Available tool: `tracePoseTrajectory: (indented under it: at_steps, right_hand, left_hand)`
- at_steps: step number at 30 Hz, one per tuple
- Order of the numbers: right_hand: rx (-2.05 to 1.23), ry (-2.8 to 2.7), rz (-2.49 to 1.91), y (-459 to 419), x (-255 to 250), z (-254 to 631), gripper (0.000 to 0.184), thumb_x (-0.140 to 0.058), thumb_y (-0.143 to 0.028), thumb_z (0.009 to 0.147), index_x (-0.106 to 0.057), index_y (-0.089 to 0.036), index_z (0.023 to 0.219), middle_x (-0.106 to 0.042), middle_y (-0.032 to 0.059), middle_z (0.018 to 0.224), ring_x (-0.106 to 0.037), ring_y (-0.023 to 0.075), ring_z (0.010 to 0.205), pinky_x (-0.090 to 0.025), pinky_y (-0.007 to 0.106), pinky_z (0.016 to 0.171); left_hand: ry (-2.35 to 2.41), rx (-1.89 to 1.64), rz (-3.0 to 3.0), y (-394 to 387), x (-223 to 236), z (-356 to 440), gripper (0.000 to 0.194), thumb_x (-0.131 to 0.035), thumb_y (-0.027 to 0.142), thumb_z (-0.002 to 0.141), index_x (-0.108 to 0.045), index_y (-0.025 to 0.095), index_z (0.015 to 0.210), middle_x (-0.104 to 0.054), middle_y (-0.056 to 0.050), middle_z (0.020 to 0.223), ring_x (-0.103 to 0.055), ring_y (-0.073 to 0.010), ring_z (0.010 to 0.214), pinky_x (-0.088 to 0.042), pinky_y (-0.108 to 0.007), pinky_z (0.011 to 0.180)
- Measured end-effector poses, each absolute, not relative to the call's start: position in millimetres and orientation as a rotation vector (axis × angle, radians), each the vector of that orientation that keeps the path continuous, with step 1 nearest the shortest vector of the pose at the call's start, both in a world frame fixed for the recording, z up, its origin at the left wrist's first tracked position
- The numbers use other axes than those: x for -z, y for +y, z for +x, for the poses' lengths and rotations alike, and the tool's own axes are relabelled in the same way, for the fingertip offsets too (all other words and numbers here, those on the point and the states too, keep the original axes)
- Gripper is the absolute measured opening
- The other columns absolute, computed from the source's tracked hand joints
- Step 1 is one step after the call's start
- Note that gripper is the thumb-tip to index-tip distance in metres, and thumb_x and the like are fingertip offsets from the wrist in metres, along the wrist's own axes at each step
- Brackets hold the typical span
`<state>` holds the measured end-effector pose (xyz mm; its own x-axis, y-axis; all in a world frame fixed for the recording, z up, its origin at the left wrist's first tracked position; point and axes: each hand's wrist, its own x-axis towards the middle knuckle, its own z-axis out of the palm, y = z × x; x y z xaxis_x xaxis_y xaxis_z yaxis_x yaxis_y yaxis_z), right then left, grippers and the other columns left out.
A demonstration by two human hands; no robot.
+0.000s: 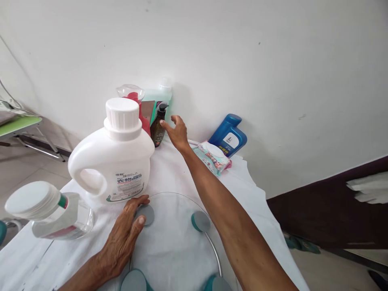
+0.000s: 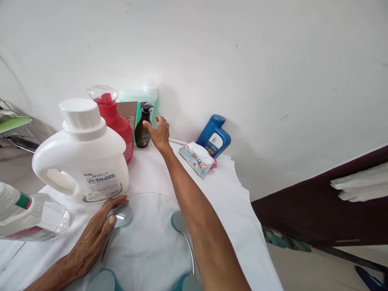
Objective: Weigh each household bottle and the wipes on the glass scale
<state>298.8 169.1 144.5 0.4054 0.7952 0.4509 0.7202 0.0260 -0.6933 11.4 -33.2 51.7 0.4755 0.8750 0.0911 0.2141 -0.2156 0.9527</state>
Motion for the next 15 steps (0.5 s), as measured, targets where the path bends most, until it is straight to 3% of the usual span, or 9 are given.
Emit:
tracePoseTrajectory:
  at_steps: [7, 15]
  right_hand:
    - [-0.208, -1.238, -1.694, 228, -142, 276, 0.040, -0.064, -0.055, 0.099, -0.064, -0.019, 0.115, -0.074, 0.0189, 0.127, -0.063, 0.0359, 0.124, -0.046, 0.054, 0.113]
    - [-0.147, -1.111, -1.635, 181, -136, 280, 0.033, -0.065, -0.056, 0.094, -0.060, -0.025, 0.102, -0.075, 0.0089, 0.108, -0.065, 0.0291, 0.108, -0.049, 0.048, 0.105]
  left_hand:
    - [0.925, -0.766, 1.734, -32, -49, 9, 0.055, -0.043, 0.061, 0.110, -0.061, 0.029, 0.151, -0.064, -0.012, 0.155, -0.054, -0.0355, 0.152, -0.039, -0.061, 0.132]
    - [0.850, -0.785, 1.808, -29, -53, 9, 0.057, -0.037, 0.061, 0.112, -0.058, 0.023, 0.149, -0.066, -0.017, 0.147, -0.059, -0.0355, 0.144, -0.043, -0.061, 0.127]
